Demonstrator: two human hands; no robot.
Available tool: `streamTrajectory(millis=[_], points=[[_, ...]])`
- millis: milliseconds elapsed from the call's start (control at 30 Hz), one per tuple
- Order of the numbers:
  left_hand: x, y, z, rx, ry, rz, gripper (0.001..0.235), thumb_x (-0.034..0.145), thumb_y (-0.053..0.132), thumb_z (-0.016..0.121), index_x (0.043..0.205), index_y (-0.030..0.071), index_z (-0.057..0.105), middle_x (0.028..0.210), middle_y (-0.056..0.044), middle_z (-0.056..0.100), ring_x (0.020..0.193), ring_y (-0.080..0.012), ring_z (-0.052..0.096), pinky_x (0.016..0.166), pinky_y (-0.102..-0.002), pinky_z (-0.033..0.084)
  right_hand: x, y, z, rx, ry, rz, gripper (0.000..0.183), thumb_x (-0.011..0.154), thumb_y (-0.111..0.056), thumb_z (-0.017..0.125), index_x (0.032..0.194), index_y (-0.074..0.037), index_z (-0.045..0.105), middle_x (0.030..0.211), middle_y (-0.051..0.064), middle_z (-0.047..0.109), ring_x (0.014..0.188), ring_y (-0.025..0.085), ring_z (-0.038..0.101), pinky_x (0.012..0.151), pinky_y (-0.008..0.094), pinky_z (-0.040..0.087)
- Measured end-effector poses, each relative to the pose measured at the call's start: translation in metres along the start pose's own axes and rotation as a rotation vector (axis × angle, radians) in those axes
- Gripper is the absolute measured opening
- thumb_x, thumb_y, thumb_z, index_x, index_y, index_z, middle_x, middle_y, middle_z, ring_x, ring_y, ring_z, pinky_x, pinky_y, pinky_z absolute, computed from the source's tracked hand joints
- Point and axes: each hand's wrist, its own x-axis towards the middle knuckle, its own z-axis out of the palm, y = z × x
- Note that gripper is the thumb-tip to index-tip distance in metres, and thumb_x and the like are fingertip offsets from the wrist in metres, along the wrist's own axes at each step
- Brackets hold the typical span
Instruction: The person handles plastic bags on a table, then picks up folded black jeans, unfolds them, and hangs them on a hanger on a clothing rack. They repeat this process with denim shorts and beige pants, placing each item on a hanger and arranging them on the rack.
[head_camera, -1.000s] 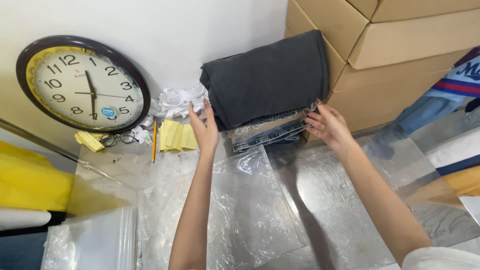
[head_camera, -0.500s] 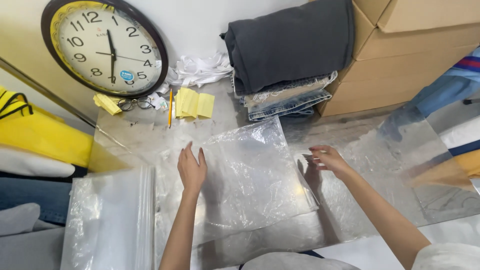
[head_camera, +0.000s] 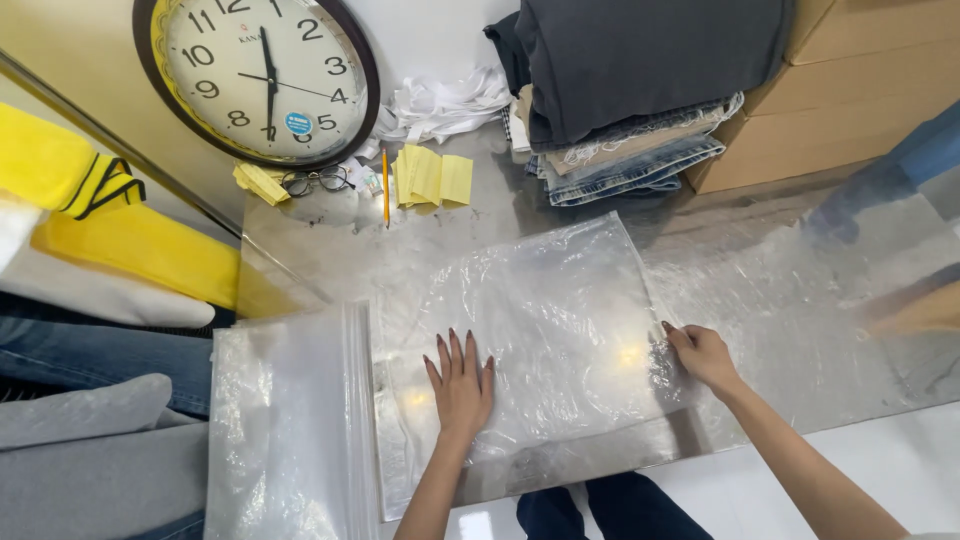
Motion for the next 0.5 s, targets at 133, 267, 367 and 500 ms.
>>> streamTrajectory(millis=[133,267,367,500], points=[[-0.014,0.016,0.008,0.014,-0.028,0.057,0.065,0.115,0.043,0.037,0.173,0.016,0.024,0.181,-0.019,0.014,0.167,-0.0381,0.004,0.131,-0.065,-0.003,-0.044,0.005,-0.020,-0.079,0.145,-0.089,0.040,0.115,-0.045,0.057,0.110,-0.014,0.083,0.101,0.023,0.083,0.106,0.047,0.077,0.088,0.053,0.061],[-0.017,0.036,0.032,0.063,0.088,0.156,0.065,0.116,0.050,0.033,0.171,0.016,0.028,0.181,-0.018,0.015,0.167,-0.0363,0.005,0.131,-0.063,-0.006,-0.052,0.034,-0.041,-0.129,0.257,-0.133,0.041,0.118,-0.042,0.058,0.109,-0.008,0.078,0.087,0.026,0.081,0.096,0.050,0.078,0.081,0.055,0.060],[-0.005,0.062,0.050,0.034,0.105,0.193,0.064,0.117,0.050,0.032,0.171,0.016,0.029,0.180,-0.019,0.017,0.167,-0.0358,0.006,0.131,-0.062,-0.007,-0.038,0.055,-0.061,-0.175,0.314,-0.100,0.043,0.118,-0.047,0.059,0.111,-0.009,0.079,0.091,0.026,0.082,0.100,0.049,0.078,0.083,0.055,0.061],[0.017,0.094,0.071,-0.057,0.095,0.263,0.064,0.116,0.046,0.040,0.170,0.013,0.033,0.179,-0.021,0.020,0.167,-0.0377,0.012,0.134,-0.060,-0.002,-0.023,0.077,-0.094,-0.069,0.336,0.001,0.052,0.116,-0.053,0.070,0.120,-0.001,0.074,0.080,0.022,0.079,0.083,0.039,0.080,0.063,0.046,0.061]])
